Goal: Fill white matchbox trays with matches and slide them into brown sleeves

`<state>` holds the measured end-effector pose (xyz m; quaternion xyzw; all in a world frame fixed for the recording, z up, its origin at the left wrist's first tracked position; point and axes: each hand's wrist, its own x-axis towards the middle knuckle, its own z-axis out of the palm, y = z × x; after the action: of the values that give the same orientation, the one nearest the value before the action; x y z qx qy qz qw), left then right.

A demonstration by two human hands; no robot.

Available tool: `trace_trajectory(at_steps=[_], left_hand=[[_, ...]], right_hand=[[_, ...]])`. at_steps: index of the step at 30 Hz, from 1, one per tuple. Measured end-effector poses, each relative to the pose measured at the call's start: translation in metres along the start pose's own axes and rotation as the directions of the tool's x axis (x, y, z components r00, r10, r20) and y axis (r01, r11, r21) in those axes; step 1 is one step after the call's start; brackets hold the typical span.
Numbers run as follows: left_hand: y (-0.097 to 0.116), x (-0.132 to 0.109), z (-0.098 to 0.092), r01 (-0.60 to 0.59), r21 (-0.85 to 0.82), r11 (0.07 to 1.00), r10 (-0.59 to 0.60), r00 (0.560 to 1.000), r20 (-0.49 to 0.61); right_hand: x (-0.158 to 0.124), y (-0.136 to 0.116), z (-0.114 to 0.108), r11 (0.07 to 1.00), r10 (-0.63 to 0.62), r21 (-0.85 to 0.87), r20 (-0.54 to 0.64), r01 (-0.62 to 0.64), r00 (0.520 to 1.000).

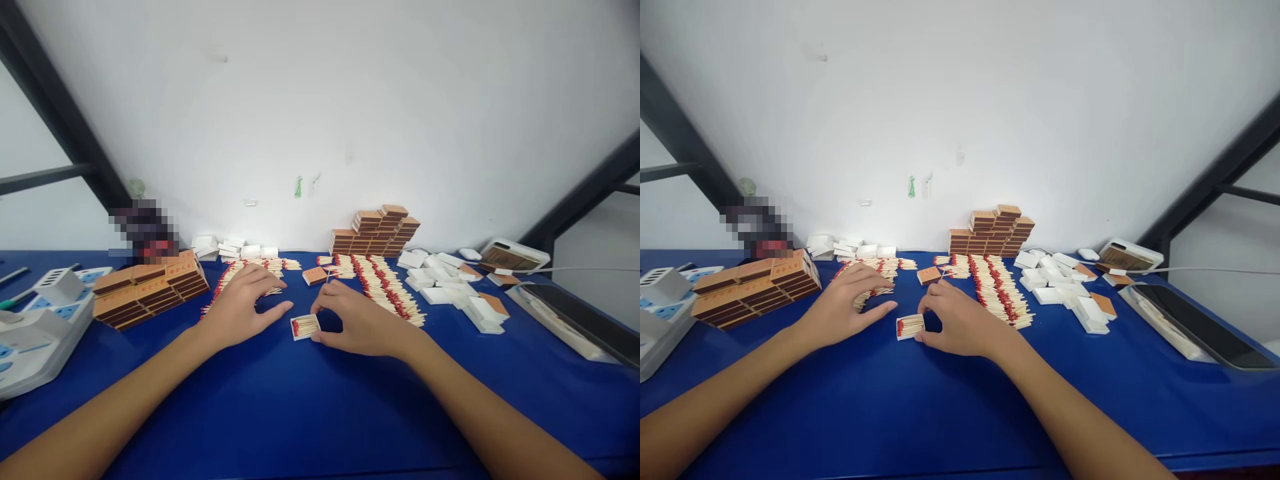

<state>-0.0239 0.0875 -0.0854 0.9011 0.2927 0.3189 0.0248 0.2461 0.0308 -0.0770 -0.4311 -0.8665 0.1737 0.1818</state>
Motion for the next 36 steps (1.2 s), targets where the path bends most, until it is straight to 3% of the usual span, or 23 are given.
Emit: trace_trajectory(at_steps=[3, 6, 9, 12, 13, 17, 21, 27, 36], left_hand=[[0.011, 0.0, -0.001, 0.005, -0.027, 1.0, -0.002, 0.992, 0.124], [0.024, -0.004, 0.0, -0.021, -0.012, 1.0, 0.023, 0.984, 0.175], [0.029, -0.008, 0.001, -0.024, -0.007, 1.0, 0.025, 0.982, 0.185], [0.029, -0.01, -0.002, -0.036, -0.009, 0.999, 0.037, 0.984, 0.171], [0.028, -0.01, -0.002, -0.045, -0.01, 0.999, 0.046, 0.985, 0.168], [0.024, -0.012, -0.003, -0.078, -0.02, 0.997, 0.08, 0.982, 0.172], [0.019, -0.014, 0.001, -0.095, -0.029, 0.995, 0.099, 0.98, 0.175], [0.017, -0.016, 0.006, -0.114, -0.029, 0.993, 0.117, 0.983, 0.142], [0.016, -0.016, 0.01, -0.154, -0.022, 0.988, 0.156, 0.98, 0.12]], right_hand=[[0.001, 0.008, -0.007, 1.0, -0.006, 0.006, -0.039, 0.006, 0.999], [0.008, 0.029, -0.032, 0.997, 0.063, -0.033, -0.207, -0.071, 0.976], [0.018, 0.059, -0.071, 0.964, 0.125, -0.159, -0.43, -0.212, 0.894], [0.028, 0.091, -0.113, 0.882, 0.062, -0.351, -0.575, -0.314, 0.816], [0.03, 0.101, -0.127, 0.857, 0.055, -0.392, -0.575, -0.334, 0.816], [0.031, 0.134, -0.172, 0.826, 0.064, -0.481, -0.439, -0.295, 0.896], [0.023, 0.159, -0.199, 0.812, 0.244, -0.441, -0.339, -0.382, 0.909], [0.026, 0.18, -0.202, 0.804, 0.298, -0.448, -0.266, -0.392, 0.917], [0.031, 0.19, -0.202, 0.764, 0.268, -0.52, -0.285, -0.383, 0.92]])
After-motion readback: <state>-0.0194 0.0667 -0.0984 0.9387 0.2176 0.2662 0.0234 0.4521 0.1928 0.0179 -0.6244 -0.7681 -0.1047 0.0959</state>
